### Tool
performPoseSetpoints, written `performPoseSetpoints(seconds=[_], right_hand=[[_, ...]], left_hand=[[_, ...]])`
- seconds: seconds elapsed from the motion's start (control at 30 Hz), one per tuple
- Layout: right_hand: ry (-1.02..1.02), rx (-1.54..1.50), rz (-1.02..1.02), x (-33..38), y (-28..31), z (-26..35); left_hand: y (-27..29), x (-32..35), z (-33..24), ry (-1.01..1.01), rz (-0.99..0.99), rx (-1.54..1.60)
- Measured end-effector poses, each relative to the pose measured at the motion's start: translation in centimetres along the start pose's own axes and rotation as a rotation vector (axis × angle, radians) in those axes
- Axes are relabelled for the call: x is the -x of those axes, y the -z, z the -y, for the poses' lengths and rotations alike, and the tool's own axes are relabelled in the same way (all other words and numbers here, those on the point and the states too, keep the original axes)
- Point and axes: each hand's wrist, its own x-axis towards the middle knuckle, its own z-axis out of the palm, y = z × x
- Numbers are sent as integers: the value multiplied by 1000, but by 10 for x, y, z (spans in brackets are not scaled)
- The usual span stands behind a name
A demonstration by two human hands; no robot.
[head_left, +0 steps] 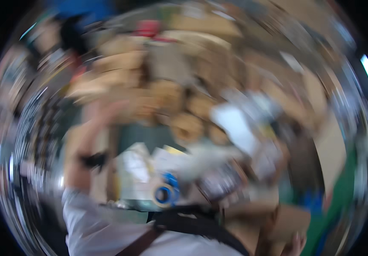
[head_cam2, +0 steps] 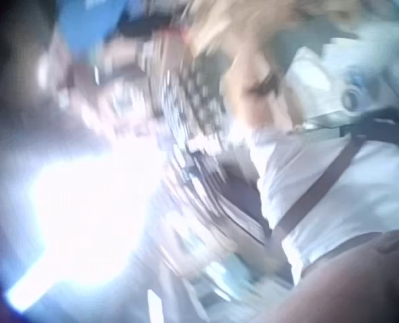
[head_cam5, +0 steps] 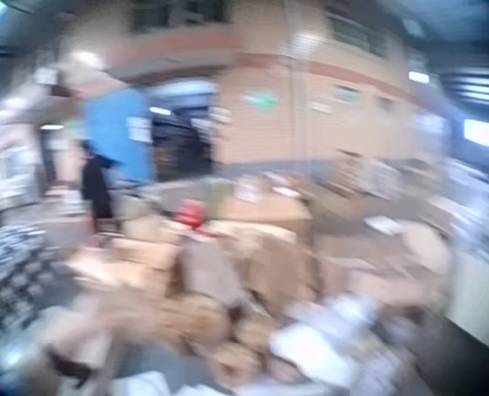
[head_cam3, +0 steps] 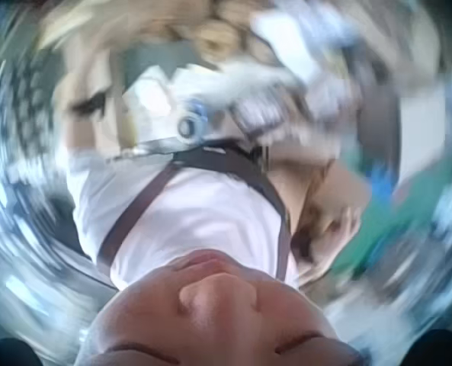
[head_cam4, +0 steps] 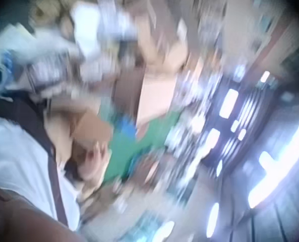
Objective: Assembling a cardboard box, filling it with industrial parts and labels, sealing it with tape, and placing it on a pallet.
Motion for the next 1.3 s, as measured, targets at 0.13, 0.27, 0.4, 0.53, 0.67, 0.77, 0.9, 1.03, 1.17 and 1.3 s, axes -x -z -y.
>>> performPoseSetpoints(seconds=[0.13,0.27,0.4,0.53,0.67,0.77,0.9,1.03,1.17,1.3], right_hand=[[-285,51,-380,-1,31,3],[-169,540,-307,-22,215,-107],[71,1199,-278,-16,252,-149],[135,1445,-12,1,269,-187],[67,1444,50,4,302,-216],[25,1455,90,-3,309,-235],[-29,1554,191,-17,302,-263],[-20,1540,122,-7,315,-291],[-502,1079,515,16,289,-252],[-682,1019,921,50,311,-251]], left_hand=[[92,21,29,35,62,-728],[-37,50,-74,363,1,-118],[-147,89,-127,190,331,-115],[-288,130,-227,252,742,-37],[-426,161,-304,-259,1224,-4],[-500,198,-328,-497,1477,-122],[-575,268,-311,-755,1626,-189],[-609,318,-287,-781,1771,-280],[-619,333,-275,-637,1817,-409],[-625,362,-273,-704,1890,-426]])
